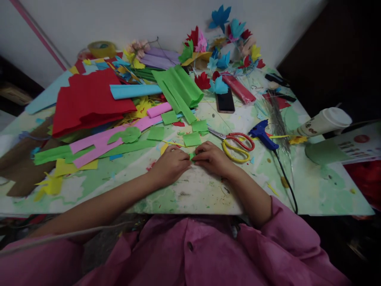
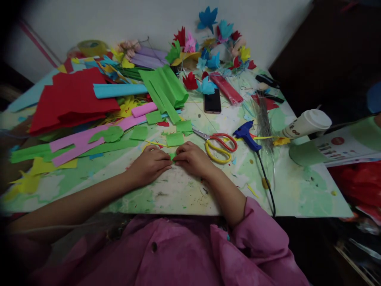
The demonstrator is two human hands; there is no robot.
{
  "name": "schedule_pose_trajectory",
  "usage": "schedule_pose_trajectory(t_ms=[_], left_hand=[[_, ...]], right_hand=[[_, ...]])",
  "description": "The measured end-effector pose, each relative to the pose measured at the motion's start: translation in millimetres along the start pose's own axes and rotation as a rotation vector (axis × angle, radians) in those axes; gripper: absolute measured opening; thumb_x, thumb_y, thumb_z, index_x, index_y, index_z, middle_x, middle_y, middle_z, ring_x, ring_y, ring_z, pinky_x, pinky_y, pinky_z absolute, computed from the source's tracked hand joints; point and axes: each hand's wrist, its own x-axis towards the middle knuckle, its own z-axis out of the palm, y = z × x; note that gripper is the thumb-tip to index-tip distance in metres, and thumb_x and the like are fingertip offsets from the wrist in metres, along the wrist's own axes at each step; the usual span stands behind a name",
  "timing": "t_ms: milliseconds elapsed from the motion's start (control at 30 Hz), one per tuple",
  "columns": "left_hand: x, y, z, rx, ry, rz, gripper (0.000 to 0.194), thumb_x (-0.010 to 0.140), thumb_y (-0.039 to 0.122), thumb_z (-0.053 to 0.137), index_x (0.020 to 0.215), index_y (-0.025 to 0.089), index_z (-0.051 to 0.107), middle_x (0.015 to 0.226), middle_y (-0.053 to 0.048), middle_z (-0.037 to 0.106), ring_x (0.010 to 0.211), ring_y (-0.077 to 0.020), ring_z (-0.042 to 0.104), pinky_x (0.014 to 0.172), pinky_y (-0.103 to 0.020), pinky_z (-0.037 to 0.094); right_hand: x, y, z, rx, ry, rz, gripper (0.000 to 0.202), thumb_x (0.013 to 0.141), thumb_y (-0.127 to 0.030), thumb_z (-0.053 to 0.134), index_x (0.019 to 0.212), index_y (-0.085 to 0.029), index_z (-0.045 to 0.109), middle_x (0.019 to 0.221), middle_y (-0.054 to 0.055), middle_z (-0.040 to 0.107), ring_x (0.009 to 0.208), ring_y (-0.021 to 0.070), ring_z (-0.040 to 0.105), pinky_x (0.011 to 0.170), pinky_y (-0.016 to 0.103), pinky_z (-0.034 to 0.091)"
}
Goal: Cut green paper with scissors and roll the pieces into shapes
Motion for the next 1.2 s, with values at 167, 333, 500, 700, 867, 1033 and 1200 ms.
schedule_pose_trajectory(t_ms=[167, 333, 500, 700, 867, 1033, 1200], left_hand=[[5.2, 3.4, 3.4, 0.064, -0.001, -0.004, 0.025, 0.090, 0.025, 0.043, 0.082, 0.016, 0.065, 0.078, -0.004, 0.063, 0.078, -0.0164, 0.054, 0.089, -0.038, 0.031], [-5.4, 10.7, 4.1, 0.140, -0.030, 0.016, 0.025, 0.091, 0.019, 0.038, 0.093, 0.016, 0.063, 0.085, -0.005, 0.064, 0.081, -0.0177, 0.054, 0.087, -0.039, 0.031], [-15.6, 15.9, 5.5, 0.137, -0.022, -0.002, 0.025, 0.092, 0.018, 0.038, 0.102, 0.014, 0.060, 0.101, -0.008, 0.065, 0.091, -0.0200, 0.055, 0.084, -0.040, 0.032], [-16.1, 14.6, 5.7, 0.127, -0.039, 0.020, 0.024, 0.092, 0.018, 0.038, 0.102, 0.014, 0.060, 0.102, -0.008, 0.065, 0.092, -0.0196, 0.054, 0.086, -0.039, 0.032], [-18.5, 12.9, 6.3, 0.110, 0.000, 0.027, 0.025, 0.092, 0.019, 0.040, 0.102, 0.014, 0.061, 0.101, -0.007, 0.066, 0.093, -0.0186, 0.055, 0.090, -0.039, 0.031], [-19.8, 11.5, 6.1, 0.106, -0.027, 0.034, 0.025, 0.091, 0.019, 0.041, 0.103, 0.016, 0.062, 0.105, -0.007, 0.066, 0.095, -0.0191, 0.055, 0.094, -0.041, 0.031], [-21.1, 11.3, 5.2, 0.118, -0.044, 0.050, 0.024, 0.090, 0.018, 0.042, 0.105, 0.015, 0.061, 0.106, -0.007, 0.065, 0.095, -0.0203, 0.055, 0.095, -0.043, 0.031]], right_hand=[[0.6, 3.2, 4.4, -0.035, 0.038, -0.017, 0.014, 0.084, -0.028, 0.059, 0.085, -0.022, 0.071, 0.090, 0.006, 0.062, 0.088, 0.0193, 0.049, 0.077, 0.033, 0.039], [5.0, -5.0, 5.8, -0.181, 0.038, 0.062, 0.011, 0.083, -0.026, 0.060, 0.079, -0.019, 0.068, 0.093, 0.007, 0.057, 0.090, 0.0205, 0.045, 0.078, 0.033, 0.036], [12.7, -10.5, 5.8, -0.233, -0.047, 0.159, 0.008, 0.084, -0.024, 0.059, 0.083, -0.017, 0.063, 0.092, 0.006, 0.053, 0.092, 0.0203, 0.043, 0.078, 0.031, 0.034], [16.2, -11.7, 9.4, -0.286, -0.067, 0.200, 0.014, 0.086, -0.028, 0.056, 0.082, -0.015, 0.060, 0.092, 0.007, 0.053, 0.092, 0.0213, 0.042, 0.079, 0.033, 0.033], [18.5, -12.1, 14.9, -0.369, -0.083, 0.190, 0.017, 0.088, -0.029, 0.053, 0.083, -0.014, 0.060, 0.092, 0.010, 0.054, 0.093, 0.0240, 0.040, 0.078, 0.035, 0.033], [19.6, -13.2, 16.6, -0.387, -0.090, 0.195, 0.019, 0.088, -0.030, 0.052, 0.085, -0.013, 0.061, 0.093, 0.011, 0.053, 0.092, 0.0249, 0.040, 0.077, 0.037, 0.033], [19.1, -16.8, 13.0, -0.355, -0.034, 0.248, 0.018, 0.085, -0.032, 0.057, 0.081, -0.015, 0.059, 0.095, 0.011, 0.052, 0.094, 0.0241, 0.041, 0.079, 0.036, 0.034]])
